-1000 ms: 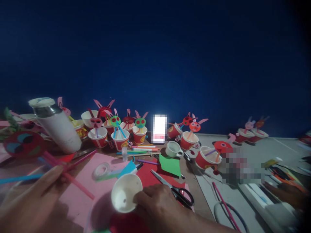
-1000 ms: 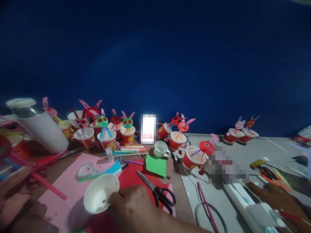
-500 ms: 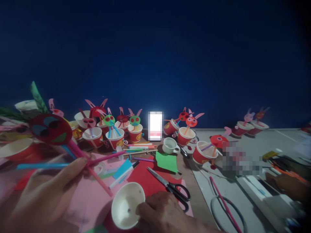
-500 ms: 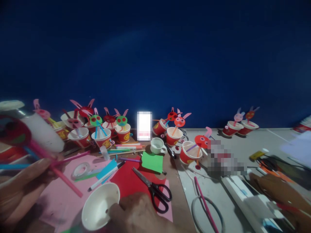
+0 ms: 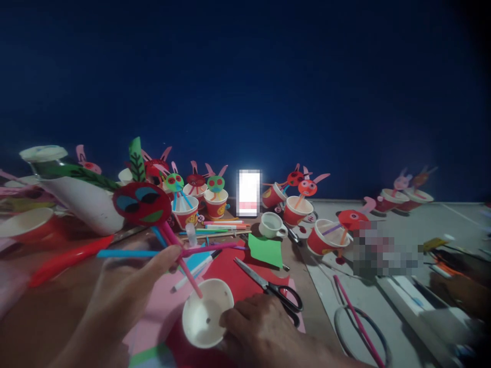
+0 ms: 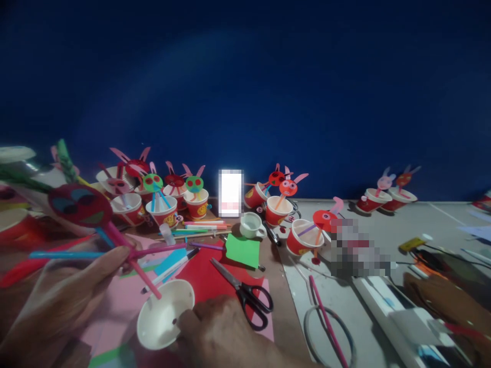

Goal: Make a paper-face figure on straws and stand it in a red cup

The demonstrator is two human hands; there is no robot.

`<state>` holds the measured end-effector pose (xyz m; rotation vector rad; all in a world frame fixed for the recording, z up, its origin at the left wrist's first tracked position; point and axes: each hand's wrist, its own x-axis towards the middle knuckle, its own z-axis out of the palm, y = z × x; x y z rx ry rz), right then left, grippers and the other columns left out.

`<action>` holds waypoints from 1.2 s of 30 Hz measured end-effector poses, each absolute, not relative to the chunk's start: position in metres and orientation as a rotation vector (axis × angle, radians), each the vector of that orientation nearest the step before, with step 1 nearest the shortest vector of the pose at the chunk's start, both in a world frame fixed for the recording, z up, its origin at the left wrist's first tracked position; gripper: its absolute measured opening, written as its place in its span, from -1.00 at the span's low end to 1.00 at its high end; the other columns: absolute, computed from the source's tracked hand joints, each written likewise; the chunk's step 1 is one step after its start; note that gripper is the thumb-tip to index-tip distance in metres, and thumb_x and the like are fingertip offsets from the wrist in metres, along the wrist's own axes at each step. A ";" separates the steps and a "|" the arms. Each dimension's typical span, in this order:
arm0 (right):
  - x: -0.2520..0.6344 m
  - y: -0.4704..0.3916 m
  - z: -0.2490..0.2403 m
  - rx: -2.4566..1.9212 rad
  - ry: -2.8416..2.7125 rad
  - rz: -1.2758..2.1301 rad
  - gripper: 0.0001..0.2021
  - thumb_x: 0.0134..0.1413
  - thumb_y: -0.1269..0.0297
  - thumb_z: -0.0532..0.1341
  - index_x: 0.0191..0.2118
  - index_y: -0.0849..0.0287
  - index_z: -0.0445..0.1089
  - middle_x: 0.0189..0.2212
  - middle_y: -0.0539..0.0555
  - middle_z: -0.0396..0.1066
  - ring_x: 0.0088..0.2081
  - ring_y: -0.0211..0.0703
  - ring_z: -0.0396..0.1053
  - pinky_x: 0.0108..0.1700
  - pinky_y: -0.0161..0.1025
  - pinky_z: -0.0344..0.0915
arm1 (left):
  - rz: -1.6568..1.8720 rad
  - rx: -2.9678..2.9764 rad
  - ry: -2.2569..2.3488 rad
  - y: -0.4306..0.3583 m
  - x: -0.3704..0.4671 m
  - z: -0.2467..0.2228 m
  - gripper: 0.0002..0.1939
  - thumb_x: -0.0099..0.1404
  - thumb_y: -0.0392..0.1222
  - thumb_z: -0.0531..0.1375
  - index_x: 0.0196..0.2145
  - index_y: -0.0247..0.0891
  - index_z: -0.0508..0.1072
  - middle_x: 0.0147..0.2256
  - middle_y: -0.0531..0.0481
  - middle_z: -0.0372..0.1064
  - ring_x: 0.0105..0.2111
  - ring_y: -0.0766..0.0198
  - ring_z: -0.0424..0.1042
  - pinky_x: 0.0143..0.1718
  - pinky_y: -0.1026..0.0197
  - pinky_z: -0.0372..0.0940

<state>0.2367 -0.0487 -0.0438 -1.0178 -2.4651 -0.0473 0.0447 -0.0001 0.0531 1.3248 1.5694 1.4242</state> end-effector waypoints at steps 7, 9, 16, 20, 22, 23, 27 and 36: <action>0.238 -0.054 -0.027 -1.148 -2.546 0.113 -0.85 0.06 0.35 0.16 -0.51 0.13 0.25 -0.63 -0.05 0.36 -0.61 -0.24 0.29 -0.58 -0.25 -0.05 | 1.324 1.354 1.580 -0.005 0.050 0.043 -0.90 0.00 -0.16 0.29 -0.60 -0.18 0.52 -0.62 0.13 0.41 -0.55 0.33 0.36 -0.55 0.38 0.26; 0.238 -0.055 -0.026 -1.166 -2.532 0.160 -0.87 0.07 0.35 0.16 -0.49 0.13 0.27 -0.62 -0.06 0.37 -0.60 -0.23 0.29 -0.56 -0.24 -0.04 | 1.295 1.379 1.553 -0.007 0.050 0.039 -0.92 0.02 -0.15 0.28 -0.55 -0.18 0.53 -0.58 0.11 0.43 -0.54 0.31 0.38 -0.54 0.36 0.27; 0.235 -0.056 -0.023 -1.114 -2.514 0.199 -0.93 0.04 0.39 0.18 -0.44 0.17 0.34 -0.60 -0.02 0.40 -0.60 -0.23 0.33 -0.55 -0.27 0.03 | 1.148 1.575 1.552 -0.019 0.046 0.029 -0.85 0.07 -0.14 0.23 -0.59 -0.19 0.49 -0.59 0.08 0.43 -0.57 0.30 0.40 -0.55 0.33 0.28; 0.234 -0.057 -0.021 -1.124 -2.521 0.196 -0.91 0.02 0.41 0.18 -0.46 0.14 0.34 -0.63 -0.05 0.37 -0.62 -0.22 0.31 -0.56 -0.26 0.02 | 1.066 1.714 1.538 -0.021 0.046 0.018 -0.84 0.11 -0.11 0.20 -0.55 -0.20 0.49 -0.57 0.05 0.45 -0.54 0.27 0.42 -0.50 0.30 0.31; 0.235 -0.056 -0.022 -1.125 -2.512 0.201 -0.92 0.03 0.41 0.18 -0.44 0.14 0.35 -0.62 -0.04 0.38 -0.61 -0.20 0.32 -0.56 -0.26 0.03 | 1.033 1.729 1.546 -0.023 0.047 0.013 -0.82 0.12 -0.11 0.19 -0.54 -0.22 0.49 -0.57 0.05 0.46 -0.53 0.26 0.43 -0.48 0.29 0.33; 0.235 -0.056 -0.022 -1.127 -2.505 0.207 -0.93 0.03 0.41 0.17 -0.43 0.14 0.36 -0.61 -0.04 0.39 -0.60 -0.20 0.33 -0.55 -0.26 0.04 | 1.009 1.721 1.553 -0.024 0.048 0.011 -0.81 0.12 -0.10 0.19 -0.54 -0.22 0.48 -0.57 0.04 0.46 -0.54 0.26 0.43 -0.49 0.30 0.32; 0.236 -0.056 -0.022 -1.138 -2.501 0.233 -0.92 0.07 0.40 0.15 -0.38 0.15 0.38 -0.59 -0.02 0.40 -0.58 -0.19 0.34 -0.54 -0.26 0.05 | 0.978 1.700 1.618 -0.031 0.051 0.005 -0.78 0.11 -0.09 0.19 -0.59 -0.24 0.43 -0.64 0.09 0.39 -0.60 0.31 0.37 -0.57 0.34 0.27; 0.236 -0.059 -0.026 -1.120 -2.505 0.207 -0.90 0.12 0.36 0.13 -0.40 0.16 0.35 -0.57 0.00 0.42 -0.57 -0.18 0.34 -0.53 -0.25 0.07 | 1.045 1.856 1.641 -0.035 0.055 -0.003 -0.79 0.06 -0.20 0.19 -0.69 -0.19 0.43 -0.67 0.10 0.40 -0.65 0.33 0.38 -0.52 0.36 0.33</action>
